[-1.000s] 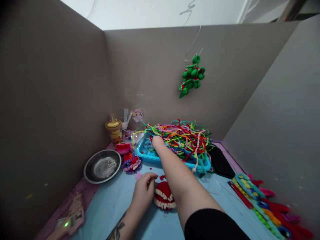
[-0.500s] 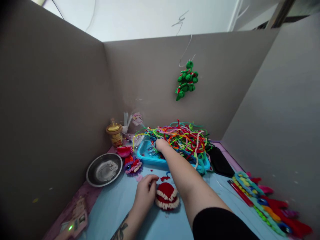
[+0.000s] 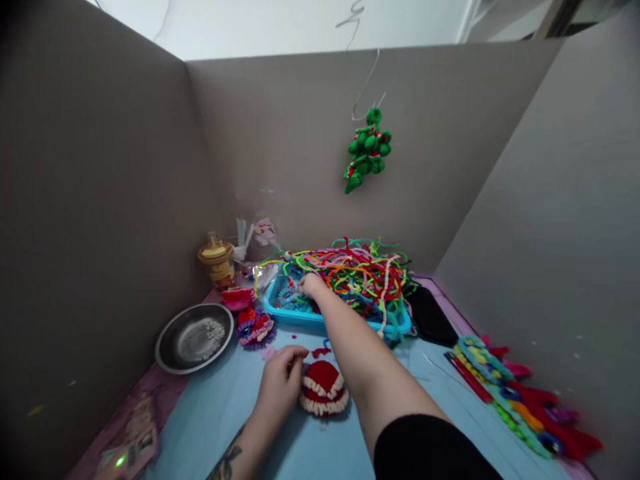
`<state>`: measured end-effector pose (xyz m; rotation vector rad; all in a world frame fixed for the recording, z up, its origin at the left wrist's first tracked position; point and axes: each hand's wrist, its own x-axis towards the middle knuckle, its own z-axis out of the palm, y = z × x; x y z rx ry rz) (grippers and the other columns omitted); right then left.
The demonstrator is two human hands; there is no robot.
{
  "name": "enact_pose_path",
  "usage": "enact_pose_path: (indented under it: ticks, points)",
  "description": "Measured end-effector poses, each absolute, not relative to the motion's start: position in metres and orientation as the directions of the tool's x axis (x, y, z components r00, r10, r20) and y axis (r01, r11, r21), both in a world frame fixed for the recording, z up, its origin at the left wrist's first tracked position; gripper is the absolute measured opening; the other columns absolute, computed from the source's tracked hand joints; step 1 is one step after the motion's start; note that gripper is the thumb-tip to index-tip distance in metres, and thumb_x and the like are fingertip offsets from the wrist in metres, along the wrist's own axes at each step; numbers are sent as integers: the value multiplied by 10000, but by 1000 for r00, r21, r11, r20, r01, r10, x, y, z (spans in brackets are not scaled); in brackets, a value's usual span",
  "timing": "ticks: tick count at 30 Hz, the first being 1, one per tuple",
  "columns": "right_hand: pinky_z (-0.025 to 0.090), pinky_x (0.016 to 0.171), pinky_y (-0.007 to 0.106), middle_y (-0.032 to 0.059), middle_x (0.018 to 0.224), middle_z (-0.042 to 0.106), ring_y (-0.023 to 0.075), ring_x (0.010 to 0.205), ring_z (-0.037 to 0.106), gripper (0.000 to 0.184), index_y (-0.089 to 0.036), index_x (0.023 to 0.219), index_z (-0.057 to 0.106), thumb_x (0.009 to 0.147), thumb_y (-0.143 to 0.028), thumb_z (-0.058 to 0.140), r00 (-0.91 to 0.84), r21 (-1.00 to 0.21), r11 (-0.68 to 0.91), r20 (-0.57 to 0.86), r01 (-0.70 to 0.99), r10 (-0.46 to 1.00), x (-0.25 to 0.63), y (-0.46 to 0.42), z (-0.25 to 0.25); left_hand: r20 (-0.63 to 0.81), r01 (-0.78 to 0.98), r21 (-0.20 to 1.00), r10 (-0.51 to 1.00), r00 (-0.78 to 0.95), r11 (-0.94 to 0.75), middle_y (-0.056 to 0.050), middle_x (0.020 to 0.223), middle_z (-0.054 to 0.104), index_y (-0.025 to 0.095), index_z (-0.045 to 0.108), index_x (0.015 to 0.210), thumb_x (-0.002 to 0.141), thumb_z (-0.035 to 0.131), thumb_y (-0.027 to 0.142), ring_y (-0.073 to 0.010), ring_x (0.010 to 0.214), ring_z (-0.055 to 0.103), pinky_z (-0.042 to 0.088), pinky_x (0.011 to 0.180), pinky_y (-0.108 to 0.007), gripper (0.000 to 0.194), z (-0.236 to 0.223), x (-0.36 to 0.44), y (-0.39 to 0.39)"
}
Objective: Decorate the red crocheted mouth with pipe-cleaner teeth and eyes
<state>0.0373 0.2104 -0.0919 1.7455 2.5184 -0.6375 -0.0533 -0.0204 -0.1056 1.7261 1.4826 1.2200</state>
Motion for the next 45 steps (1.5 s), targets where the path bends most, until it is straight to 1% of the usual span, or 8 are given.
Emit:
enact_pose_path:
  ticks: [15, 17, 21, 25, 32, 38, 41, 45]
  points:
    - [502, 804, 387, 76, 1130, 570, 194, 954, 584, 284, -155, 1116, 553, 885, -319, 531, -599, -63, 608, -277, 791, 751, 35, 202, -73, 273, 461, 855, 962, -13, -236, -58, 851, 683, 179, 661, 846, 768, 417, 79, -191, 836, 618, 464, 770, -308, 275, -105, -53, -20]
    - [499, 791, 367, 71, 1064, 605, 183, 912, 598, 248, -137, 1053, 586, 879, -309, 540, -631, -45, 645, -266, 763, 728, 36, 199, -72, 268, 461, 857, 963, -14, -232, -59, 857, 684, 177, 660, 848, 768, 410, 74, -191, 837, 617, 465, 773, -312, 282, -106, -53, -20]
    - [452, 719, 252, 88, 852, 689, 184, 817, 625, 114, -116, 810, 679, 799, -181, 586, -686, -10, 701, -213, 713, 696, 38, 193, -70, 261, 465, 857, 965, -22, -221, -60, 857, 686, 177, 659, 840, 752, 410, 61, -193, 836, 619, 466, 770, -314, 288, -105, -54, -20]
    - [416, 656, 226, 84, 812, 711, 194, 777, 636, 130, -142, 770, 700, 739, -177, 579, -724, 28, 734, -145, 679, 675, 41, 187, -69, 255, 478, 851, 967, -14, -217, -63, 857, 684, 170, 654, 842, 743, 406, 51, -193, 838, 618, 465, 770, -313, 293, -104, -54, -20]
    - [428, 731, 249, 137, 949, 682, 229, 870, 623, 204, -126, 841, 687, 739, -247, 558, -777, 94, 781, -88, 617, 624, 44, 179, -70, 266, 471, 852, 964, -16, -228, -60, 845, 684, 173, 657, 842, 732, 411, 46, -192, 825, 620, 469, 751, -306, 298, -107, -54, -19]
    - [455, 698, 281, 168, 919, 684, 258, 838, 646, 253, -109, 928, 674, 764, -248, 543, -763, 139, 771, -116, 621, 635, 40, 174, -72, 262, 467, 856, 965, -21, -223, -57, 852, 689, 181, 669, 842, 755, 414, 62, -190, 822, 623, 469, 754, -304, 295, -108, -55, -19]
    - [467, 668, 295, 160, 849, 697, 264, 801, 659, 222, -119, 910, 683, 776, -210, 531, -740, 163, 754, -151, 636, 656, 39, 172, -73, 278, 465, 853, 960, -21, -237, -55, 851, 690, 180, 669, 846, 749, 418, 54, -188, 815, 622, 469, 751, -304, 297, -109, -55, -19]
    - [477, 711, 312, 141, 848, 699, 251, 859, 653, 203, -139, 862, 689, 834, -178, 491, -718, 179, 745, -200, 643, 667, 37, 172, -73, 282, 461, 853, 959, -12, -245, -56, 836, 682, 176, 664, 839, 748, 412, 52, -185, 807, 619, 467, 742, -300, 295, -107, -55, -21]
